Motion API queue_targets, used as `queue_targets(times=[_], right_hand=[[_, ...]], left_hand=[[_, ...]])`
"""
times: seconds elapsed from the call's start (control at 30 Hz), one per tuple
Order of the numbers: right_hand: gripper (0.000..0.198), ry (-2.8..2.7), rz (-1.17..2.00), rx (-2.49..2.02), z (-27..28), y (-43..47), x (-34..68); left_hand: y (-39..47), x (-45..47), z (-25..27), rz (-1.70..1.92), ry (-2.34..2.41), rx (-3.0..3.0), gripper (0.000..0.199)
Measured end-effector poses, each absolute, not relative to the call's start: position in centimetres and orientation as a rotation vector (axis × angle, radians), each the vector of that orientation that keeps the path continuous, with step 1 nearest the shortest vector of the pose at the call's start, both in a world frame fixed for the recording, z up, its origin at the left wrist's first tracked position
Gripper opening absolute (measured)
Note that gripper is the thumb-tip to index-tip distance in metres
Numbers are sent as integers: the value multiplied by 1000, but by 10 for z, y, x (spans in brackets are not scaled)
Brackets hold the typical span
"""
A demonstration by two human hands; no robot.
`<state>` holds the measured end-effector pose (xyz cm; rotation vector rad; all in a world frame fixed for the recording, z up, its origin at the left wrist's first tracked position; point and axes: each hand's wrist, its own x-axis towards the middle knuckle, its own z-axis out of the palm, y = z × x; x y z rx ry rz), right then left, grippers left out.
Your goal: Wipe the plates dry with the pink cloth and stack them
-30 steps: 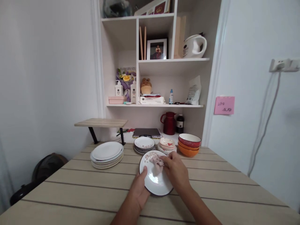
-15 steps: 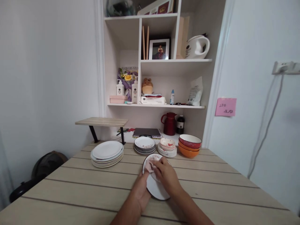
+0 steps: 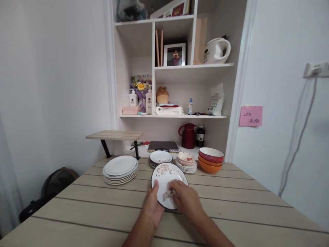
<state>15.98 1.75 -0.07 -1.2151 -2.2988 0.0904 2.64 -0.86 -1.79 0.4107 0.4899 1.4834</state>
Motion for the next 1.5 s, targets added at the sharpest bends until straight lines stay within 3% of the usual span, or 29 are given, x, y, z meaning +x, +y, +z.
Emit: queue_targets(times=[0.17,0.3,0.47,0.77,1.03,1.4,1.5], right_hand=[[38,-2147,33,-1236,2,27,154],[38,-2029,5,-1311,8,42,174],[36,-2115,42,-1339,7,33,178],[36,-2202,161,-1197,5,22,150],[37,-2119,8,-1401,11,36,180],[39,-2161,187,-1280,10,14,149],[41,-2141,386,-1124,10,19,158]], left_hand=[[-8,43,-28,1418,527,459,42],[-10,48,-28,1401,521,465,45],[-11,35,-17,1467,507,411,46],[-8,42,-25,1485,564,407,31],[-11,39,-19,1489,505,411,48],[-4,39,-28,1522,585,407,34],[-1,40,-32,1515,647,344,36]])
